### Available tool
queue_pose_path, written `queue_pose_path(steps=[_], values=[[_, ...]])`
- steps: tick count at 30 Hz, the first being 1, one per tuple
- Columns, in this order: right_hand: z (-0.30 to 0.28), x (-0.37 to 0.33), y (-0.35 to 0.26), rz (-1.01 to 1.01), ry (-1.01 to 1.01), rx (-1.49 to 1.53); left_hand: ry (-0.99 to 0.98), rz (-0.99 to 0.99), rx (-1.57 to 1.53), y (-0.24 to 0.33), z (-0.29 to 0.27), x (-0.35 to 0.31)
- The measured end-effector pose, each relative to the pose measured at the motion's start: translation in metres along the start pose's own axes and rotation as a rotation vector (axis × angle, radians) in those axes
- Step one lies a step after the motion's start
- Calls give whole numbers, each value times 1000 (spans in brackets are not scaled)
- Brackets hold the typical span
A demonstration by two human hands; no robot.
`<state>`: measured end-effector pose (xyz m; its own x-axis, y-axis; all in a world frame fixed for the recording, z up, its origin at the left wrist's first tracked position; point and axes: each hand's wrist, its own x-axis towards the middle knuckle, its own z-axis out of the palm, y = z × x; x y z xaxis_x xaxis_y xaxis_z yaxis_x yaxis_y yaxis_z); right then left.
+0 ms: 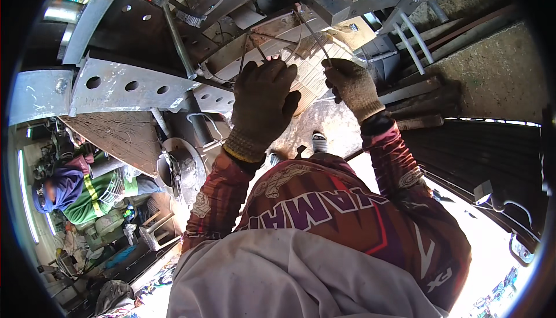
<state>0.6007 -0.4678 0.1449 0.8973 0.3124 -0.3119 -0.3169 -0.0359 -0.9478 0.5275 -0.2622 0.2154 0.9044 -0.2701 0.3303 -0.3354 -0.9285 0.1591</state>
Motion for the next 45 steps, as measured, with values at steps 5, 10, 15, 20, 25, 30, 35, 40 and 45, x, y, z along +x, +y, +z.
queue_pose_path(steps=[5, 10, 15, 20, 25, 30, 35, 40, 45], values=[[4, -1, -4, 18, 3, -20, 41, -11, -10, -15, 1, -3], [4, 2, -9, 1, -22, -47, 85, 16, -21, -19, 0, -2], [12, -2, -12, 45, -37, 71, 34, -72, -64, -26, -10, 0], [13, -2, -7, -29, -66, 79, 84, -113, -32, -45, -8, -10], [10, 0, -8, -23, -85, 57, 143, -157, -61, -58, -11, -16], [9, -1, -9, -12, -89, 78, 163, -207, -86, -69, -17, -19], [8, 1, -8, -18, -95, 69, 196, -189, -73, -77, -18, -22], [8, 6, -8, -31, -81, 83, 129, -312, -170, -80, -24, -19], [18, 16, -14, -12, -39, 92, 184, -164, 29, -104, -22, -12]])
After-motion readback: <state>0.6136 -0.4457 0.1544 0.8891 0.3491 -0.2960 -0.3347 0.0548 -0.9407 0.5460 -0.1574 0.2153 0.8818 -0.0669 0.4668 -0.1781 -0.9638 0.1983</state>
